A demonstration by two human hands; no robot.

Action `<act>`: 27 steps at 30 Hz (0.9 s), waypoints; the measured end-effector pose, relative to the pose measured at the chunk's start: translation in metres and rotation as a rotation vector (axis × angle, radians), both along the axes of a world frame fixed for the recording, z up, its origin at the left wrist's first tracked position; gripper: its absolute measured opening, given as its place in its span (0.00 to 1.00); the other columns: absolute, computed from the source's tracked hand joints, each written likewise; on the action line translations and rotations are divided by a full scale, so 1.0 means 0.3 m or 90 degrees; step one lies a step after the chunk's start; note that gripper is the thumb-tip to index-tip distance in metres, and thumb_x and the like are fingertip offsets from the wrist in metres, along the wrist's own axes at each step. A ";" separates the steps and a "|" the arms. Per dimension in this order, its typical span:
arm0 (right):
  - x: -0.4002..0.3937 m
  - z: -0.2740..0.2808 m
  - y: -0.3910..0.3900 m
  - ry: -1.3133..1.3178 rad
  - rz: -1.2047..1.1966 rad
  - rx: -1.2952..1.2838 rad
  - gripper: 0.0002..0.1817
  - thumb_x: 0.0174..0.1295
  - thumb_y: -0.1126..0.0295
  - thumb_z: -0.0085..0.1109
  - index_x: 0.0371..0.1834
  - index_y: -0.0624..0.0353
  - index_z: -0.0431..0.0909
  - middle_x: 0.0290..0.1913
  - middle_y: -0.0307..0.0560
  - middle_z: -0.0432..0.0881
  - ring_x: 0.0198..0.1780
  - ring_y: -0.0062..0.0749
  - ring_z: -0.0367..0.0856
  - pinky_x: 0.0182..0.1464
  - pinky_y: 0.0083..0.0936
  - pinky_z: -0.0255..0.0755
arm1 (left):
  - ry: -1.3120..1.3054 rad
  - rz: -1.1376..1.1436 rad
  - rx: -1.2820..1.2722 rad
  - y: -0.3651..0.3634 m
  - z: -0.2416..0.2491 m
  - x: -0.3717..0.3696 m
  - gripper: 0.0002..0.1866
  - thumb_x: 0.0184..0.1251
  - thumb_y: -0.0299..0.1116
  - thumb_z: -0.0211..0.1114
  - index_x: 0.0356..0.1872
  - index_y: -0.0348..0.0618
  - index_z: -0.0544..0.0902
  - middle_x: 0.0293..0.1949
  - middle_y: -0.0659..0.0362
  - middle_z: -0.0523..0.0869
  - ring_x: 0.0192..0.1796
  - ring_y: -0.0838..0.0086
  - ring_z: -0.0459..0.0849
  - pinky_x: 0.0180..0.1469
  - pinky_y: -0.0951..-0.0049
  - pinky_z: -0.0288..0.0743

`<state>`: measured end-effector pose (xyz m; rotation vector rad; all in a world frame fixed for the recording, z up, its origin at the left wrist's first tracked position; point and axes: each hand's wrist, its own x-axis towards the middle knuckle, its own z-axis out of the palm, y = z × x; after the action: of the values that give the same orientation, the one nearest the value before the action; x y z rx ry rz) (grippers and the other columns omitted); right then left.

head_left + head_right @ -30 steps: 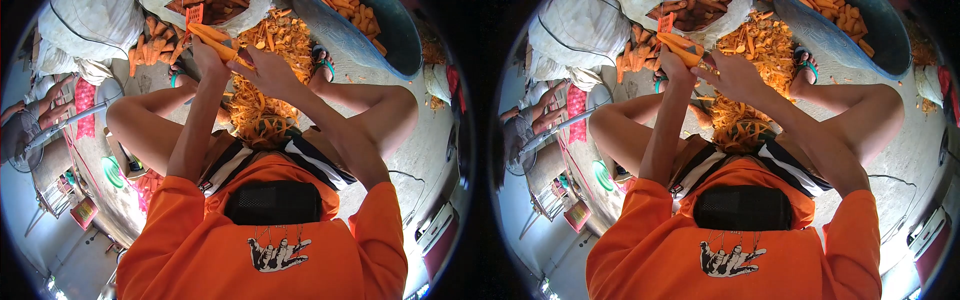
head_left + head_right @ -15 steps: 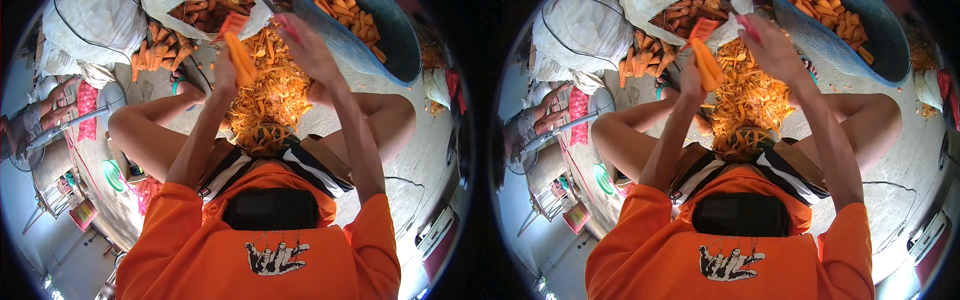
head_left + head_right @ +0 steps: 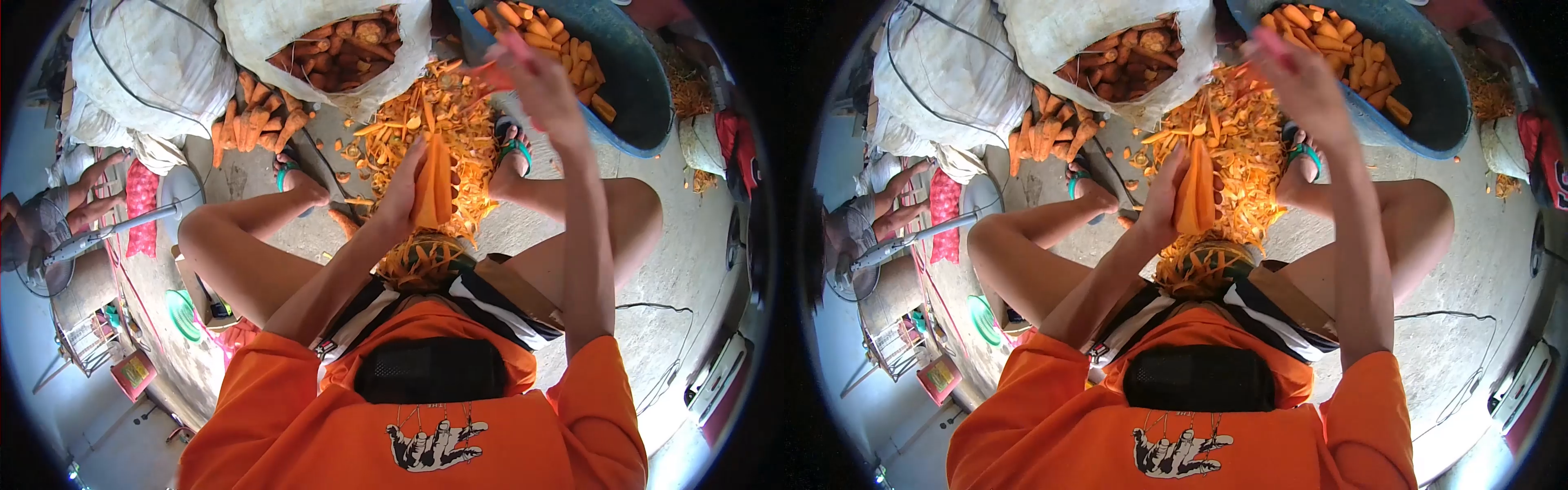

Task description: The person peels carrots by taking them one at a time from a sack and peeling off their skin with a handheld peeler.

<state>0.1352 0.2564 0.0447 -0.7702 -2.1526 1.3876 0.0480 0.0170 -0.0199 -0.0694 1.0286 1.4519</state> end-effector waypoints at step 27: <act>0.314 0.220 0.342 0.137 -0.478 -0.204 0.24 0.77 0.54 0.59 0.70 0.54 0.76 0.30 0.32 0.71 0.27 0.11 0.64 0.28 0.12 0.58 | 1.317 -0.728 -0.001 0.415 -0.720 -1.096 0.32 0.55 0.29 0.74 0.65 0.60 0.81 0.63 0.54 0.79 0.60 0.55 0.83 0.56 0.53 0.81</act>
<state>0.2294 0.3591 0.1107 -1.3053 -1.2692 1.3143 -0.2810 0.1416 -0.2358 2.0076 1.9840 -0.0485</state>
